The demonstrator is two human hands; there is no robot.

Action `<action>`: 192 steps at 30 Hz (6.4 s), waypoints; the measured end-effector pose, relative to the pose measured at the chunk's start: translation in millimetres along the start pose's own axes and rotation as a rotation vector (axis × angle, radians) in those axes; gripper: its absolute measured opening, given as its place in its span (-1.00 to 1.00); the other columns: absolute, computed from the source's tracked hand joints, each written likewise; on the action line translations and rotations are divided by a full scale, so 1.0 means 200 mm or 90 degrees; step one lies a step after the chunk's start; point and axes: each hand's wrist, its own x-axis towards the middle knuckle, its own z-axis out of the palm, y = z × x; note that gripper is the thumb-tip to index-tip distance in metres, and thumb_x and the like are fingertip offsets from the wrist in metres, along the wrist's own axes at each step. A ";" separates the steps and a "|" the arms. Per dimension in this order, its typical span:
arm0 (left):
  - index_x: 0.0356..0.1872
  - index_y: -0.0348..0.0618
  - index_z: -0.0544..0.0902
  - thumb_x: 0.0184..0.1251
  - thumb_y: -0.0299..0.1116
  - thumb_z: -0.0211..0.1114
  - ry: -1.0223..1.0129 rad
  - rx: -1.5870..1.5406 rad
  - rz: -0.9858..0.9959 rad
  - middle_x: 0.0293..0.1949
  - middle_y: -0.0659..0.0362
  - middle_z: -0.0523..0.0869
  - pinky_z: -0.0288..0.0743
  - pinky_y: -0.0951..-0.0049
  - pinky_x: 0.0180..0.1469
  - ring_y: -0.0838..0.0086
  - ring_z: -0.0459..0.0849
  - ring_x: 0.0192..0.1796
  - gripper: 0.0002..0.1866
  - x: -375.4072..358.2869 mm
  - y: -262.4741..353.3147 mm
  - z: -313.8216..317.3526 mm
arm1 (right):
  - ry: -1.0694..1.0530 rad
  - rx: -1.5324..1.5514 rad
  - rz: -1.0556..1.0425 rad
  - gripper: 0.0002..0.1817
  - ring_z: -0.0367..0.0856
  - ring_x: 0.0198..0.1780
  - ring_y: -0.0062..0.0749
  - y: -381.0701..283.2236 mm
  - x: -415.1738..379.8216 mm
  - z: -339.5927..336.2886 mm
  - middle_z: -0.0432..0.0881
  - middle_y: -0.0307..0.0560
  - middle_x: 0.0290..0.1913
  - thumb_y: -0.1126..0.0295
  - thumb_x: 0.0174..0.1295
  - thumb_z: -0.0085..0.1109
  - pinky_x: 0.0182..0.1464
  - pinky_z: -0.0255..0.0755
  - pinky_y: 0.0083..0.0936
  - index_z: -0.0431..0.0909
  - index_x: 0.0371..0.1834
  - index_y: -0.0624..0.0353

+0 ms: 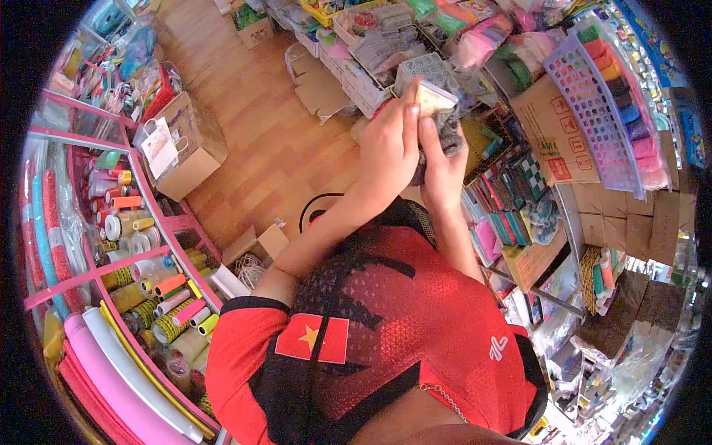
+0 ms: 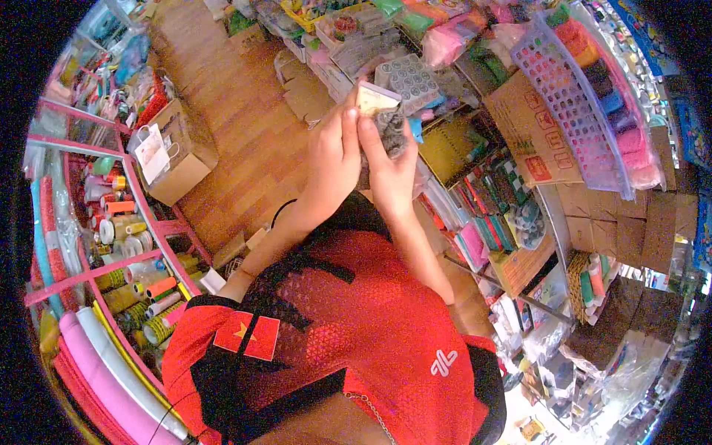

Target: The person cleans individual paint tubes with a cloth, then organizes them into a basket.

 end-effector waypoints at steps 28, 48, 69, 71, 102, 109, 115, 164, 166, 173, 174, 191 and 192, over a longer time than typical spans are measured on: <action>-0.21 -0.15 0.32 0.48 -0.09 -0.25 -0.082 -0.283 -0.207 -0.34 0.21 0.39 0.25 0.52 -0.07 0.49 0.36 -0.21 -0.67 -0.10 -0.04 0.10 | 0.077 0.267 -0.001 -0.61 0.49 -0.06 -0.43 0.05 0.09 -0.03 0.50 -0.12 -0.01 0.17 0.32 -0.07 0.00 0.38 -0.46 0.32 0.13 0.13; -0.04 -0.28 0.46 0.43 -0.11 -0.16 -0.267 -0.383 -0.316 -0.13 0.16 0.52 0.28 0.48 0.07 0.47 0.45 -0.02 -0.58 -0.04 0.02 0.16 | 0.215 -0.069 -0.286 -0.37 0.16 0.30 -0.28 0.05 -0.03 -0.12 0.20 0.03 0.29 0.37 0.28 -0.04 0.31 -0.03 -0.40 -0.06 0.36 0.25; -0.21 -0.26 0.54 0.34 0.12 -0.13 -0.641 -0.274 -0.388 -0.48 0.16 0.55 0.39 0.43 -0.38 0.46 0.53 -0.44 -0.43 -0.45 0.36 0.80 | 0.422 0.009 -0.020 -0.69 0.39 -0.30 -0.64 -0.30 -0.19 -1.13 0.51 -0.29 -0.35 0.14 0.23 0.11 -0.23 0.31 -0.64 0.49 -0.23 0.20; -0.24 -0.08 0.50 0.33 0.14 -0.07 -0.416 -0.423 -0.651 -0.54 0.37 0.46 0.12 0.61 -0.65 0.65 0.35 -0.63 -0.53 -0.54 0.43 0.91 | 0.425 -0.010 -0.120 -0.63 0.42 -0.16 -0.56 -0.32 -0.26 -1.10 0.48 -0.25 -0.24 0.41 0.17 0.16 -0.05 0.33 -0.55 0.29 0.00 0.20; -0.19 -0.41 0.44 0.28 -0.24 0.08 -0.465 0.205 0.482 -0.16 -0.15 0.54 0.50 0.14 -0.14 0.03 0.52 -0.09 -0.66 -0.64 1.58 2.09 | 0.841 0.240 -0.487 -0.68 0.45 -0.39 -0.55 -0.59 -1.27 -2.73 0.44 -0.24 -0.41 0.05 0.30 -0.13 -0.31 0.41 -0.60 0.38 -0.30 0.09; -0.07 -0.26 0.46 0.23 -0.30 0.09 -0.443 0.238 0.452 -0.10 -0.04 0.53 0.57 0.12 -0.27 0.01 0.62 -0.22 -0.69 -0.66 1.60 2.07 | 0.797 0.170 -0.455 -0.52 0.12 -0.64 -0.53 -0.53 -1.31 -2.74 0.33 -0.25 -0.63 -0.06 0.32 -0.27 -0.55 0.03 -0.60 0.42 -0.37 0.15; -0.09 -0.18 0.49 0.23 -0.20 0.11 -0.458 0.084 0.488 -0.05 0.07 0.54 0.48 0.13 -0.12 0.06 0.60 -0.16 -0.68 -0.66 1.44 1.85 | 0.592 0.216 -0.398 -0.66 0.43 -0.44 -0.47 -0.43 -1.24 -2.67 0.46 -0.28 -0.44 -0.02 0.28 -0.13 -0.38 0.33 -0.54 0.41 -0.36 0.01; 0.05 -0.40 0.35 0.10 -0.32 0.19 -0.305 0.090 -0.300 -0.29 -0.16 0.62 0.54 0.21 -0.18 0.12 0.66 -0.26 -0.49 -0.60 -1.03 2.26 | 0.601 0.061 0.156 -0.63 0.20 -0.75 -0.59 -0.15 -0.75 -1.74 0.34 -0.31 -0.64 -0.08 0.24 -0.09 -0.79 0.07 -0.67 0.40 -0.31 -0.01; -0.03 -0.37 0.38 0.16 -0.23 0.20 -0.310 -0.171 -0.518 -0.35 -0.04 0.61 0.55 0.31 -0.23 0.29 0.64 -0.27 -0.54 -0.62 -0.90 1.92 | 0.542 0.082 0.170 -0.59 0.26 -0.71 -0.59 -0.13 -0.71 -1.76 0.41 -0.28 -0.55 -0.11 0.24 -0.11 -0.74 0.13 -0.68 0.42 -0.24 0.02; -0.02 -0.15 0.44 0.27 -0.08 0.00 0.005 -0.654 -0.586 -0.50 0.24 0.55 0.30 0.59 -0.47 0.56 0.46 -0.48 -0.60 -0.96 -0.50 1.05 | 0.243 -0.065 0.140 -0.69 0.44 -0.19 -0.46 -0.08 -0.48 -1.58 0.50 -0.16 -0.17 0.15 0.27 -0.05 -0.12 0.34 -0.56 0.38 -0.07 0.11; 0.05 -0.14 0.43 0.29 -0.09 -0.02 -0.045 -0.621 -0.539 -0.44 0.23 0.57 0.29 0.61 -0.45 0.58 0.46 -0.46 -0.58 -0.98 -0.40 0.97 | 0.207 -0.059 0.162 -0.69 0.44 -0.19 -0.46 -0.08 -0.45 -1.52 0.50 -0.16 -0.17 0.15 0.27 -0.05 -0.12 0.34 -0.56 0.38 -0.07 0.11; 0.12 -0.26 0.40 0.38 -0.18 -0.03 -0.094 -0.159 -0.183 -0.17 -0.12 0.61 0.45 0.26 -0.09 0.07 0.61 -0.12 -0.58 -0.57 0.37 0.43 | -0.004 -0.397 -0.366 -0.89 0.39 -0.26 -0.35 -0.15 0.05 -0.77 0.43 -0.09 -0.36 0.48 0.11 0.20 -0.14 0.29 -0.40 0.53 -0.35 0.30; 0.15 -0.25 0.37 0.39 -0.16 -0.05 -0.107 -0.183 -0.169 -0.14 -0.13 0.60 0.44 0.25 -0.07 0.04 0.60 -0.10 -0.55 -0.54 0.37 0.39 | 0.003 -0.331 -0.269 -0.88 0.41 -0.25 -0.40 -0.15 0.10 -0.74 0.46 -0.10 -0.34 0.46 0.16 0.17 -0.13 0.30 -0.44 0.52 -0.34 0.32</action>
